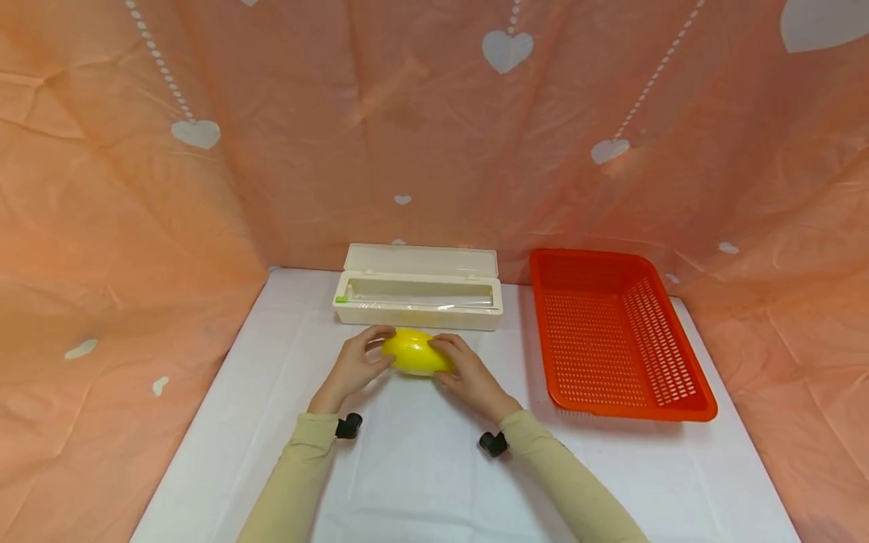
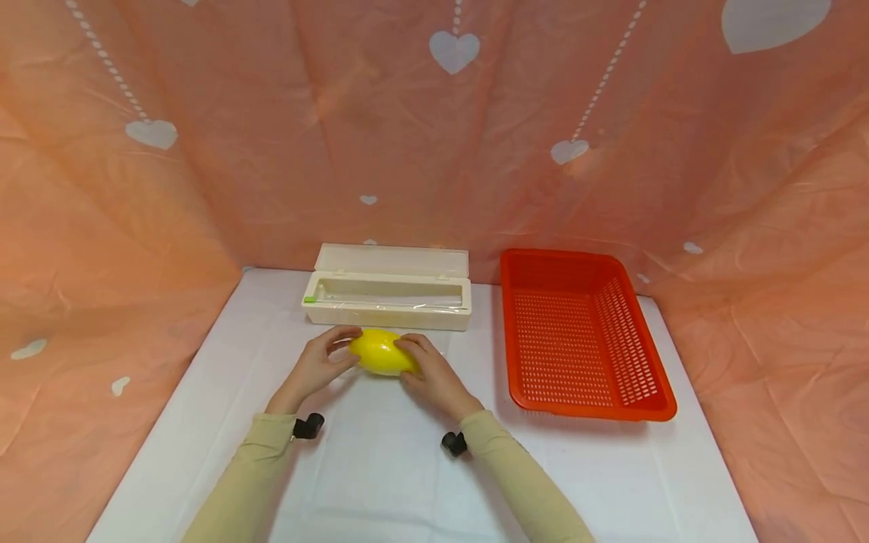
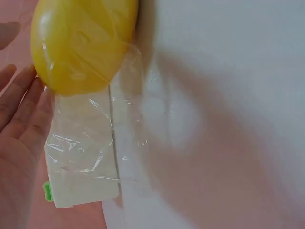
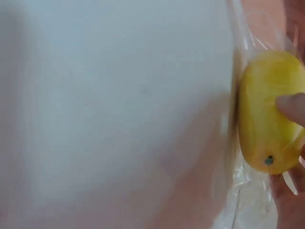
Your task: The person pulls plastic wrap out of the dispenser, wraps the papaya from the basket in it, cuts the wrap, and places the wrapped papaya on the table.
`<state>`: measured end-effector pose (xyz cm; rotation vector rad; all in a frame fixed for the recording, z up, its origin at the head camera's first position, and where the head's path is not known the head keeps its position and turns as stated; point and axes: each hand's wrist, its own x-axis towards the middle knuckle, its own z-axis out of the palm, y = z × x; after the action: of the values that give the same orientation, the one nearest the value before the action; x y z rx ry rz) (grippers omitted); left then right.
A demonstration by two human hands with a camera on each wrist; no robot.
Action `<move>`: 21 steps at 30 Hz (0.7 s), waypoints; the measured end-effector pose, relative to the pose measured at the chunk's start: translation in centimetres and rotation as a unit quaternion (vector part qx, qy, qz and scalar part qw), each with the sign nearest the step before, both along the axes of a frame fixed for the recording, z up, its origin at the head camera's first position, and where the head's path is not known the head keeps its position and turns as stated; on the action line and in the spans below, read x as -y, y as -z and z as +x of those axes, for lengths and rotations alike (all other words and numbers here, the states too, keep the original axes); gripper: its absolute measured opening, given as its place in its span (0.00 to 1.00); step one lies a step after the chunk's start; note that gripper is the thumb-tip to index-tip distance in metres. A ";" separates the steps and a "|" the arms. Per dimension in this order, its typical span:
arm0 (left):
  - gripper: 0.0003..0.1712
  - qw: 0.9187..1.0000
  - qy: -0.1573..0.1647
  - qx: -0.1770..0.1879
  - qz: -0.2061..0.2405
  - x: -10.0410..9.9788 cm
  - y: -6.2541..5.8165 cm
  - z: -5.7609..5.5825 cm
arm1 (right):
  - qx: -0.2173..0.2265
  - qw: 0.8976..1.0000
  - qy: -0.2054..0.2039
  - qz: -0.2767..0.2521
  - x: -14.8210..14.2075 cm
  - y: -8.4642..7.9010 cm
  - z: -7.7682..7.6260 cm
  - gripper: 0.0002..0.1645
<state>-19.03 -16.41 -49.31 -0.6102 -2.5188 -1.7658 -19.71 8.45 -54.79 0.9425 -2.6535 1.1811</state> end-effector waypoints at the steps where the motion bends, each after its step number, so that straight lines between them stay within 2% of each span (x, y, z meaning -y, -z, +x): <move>1: 0.27 1.000 -0.001 0.001 0.001 -0.1 -0.4 0.1 | 0.016 1.000 0.002 -0.020 0.0 0.2 -0.2 0.36; 4: 0.26 1.000 -0.011 0.010 0.001 -0.2 -1.1 0.1 | 0.045 0.997 0.011 -0.066 -0.1 0.5 -0.6 0.34; 9: 0.25 0.998 -0.031 0.050 0.006 0.6 0.6 -1.1 | 0.076 0.990 0.022 -0.114 -0.2 0.8 -0.9 0.30; 12: 0.24 0.998 -0.043 0.043 -0.034 1.1 1.4 -1.8 | 0.095 0.985 0.022 -0.143 -0.2 0.8 -1.0 0.29; 15: 0.26 0.996 -0.054 0.029 -0.068 1.3 1.7 -2.1 | 0.106 0.983 0.021 -0.150 -0.2 0.9 -1.2 0.32; 17: 0.29 0.996 -0.053 0.036 -0.064 1.4 2.0 -2.2 | 0.107 0.984 0.026 -0.143 -0.3 1.0 -1.3 0.35; 18: 0.30 0.996 -0.050 0.040 -0.054 1.3 1.8 -2.0 | 0.106 0.985 0.029 -0.136 -0.3 1.0 -1.4 0.35; 21: 0.34 0.998 -0.034 0.049 -0.037 1.3 2.3 -2.2 | 0.097 0.987 0.032 -0.124 -0.4 1.1 -1.6 0.37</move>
<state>-21.21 -17.74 -51.57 -0.4450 -2.6443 -1.7290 -21.31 8.86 -55.88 0.7282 -2.5694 1.6155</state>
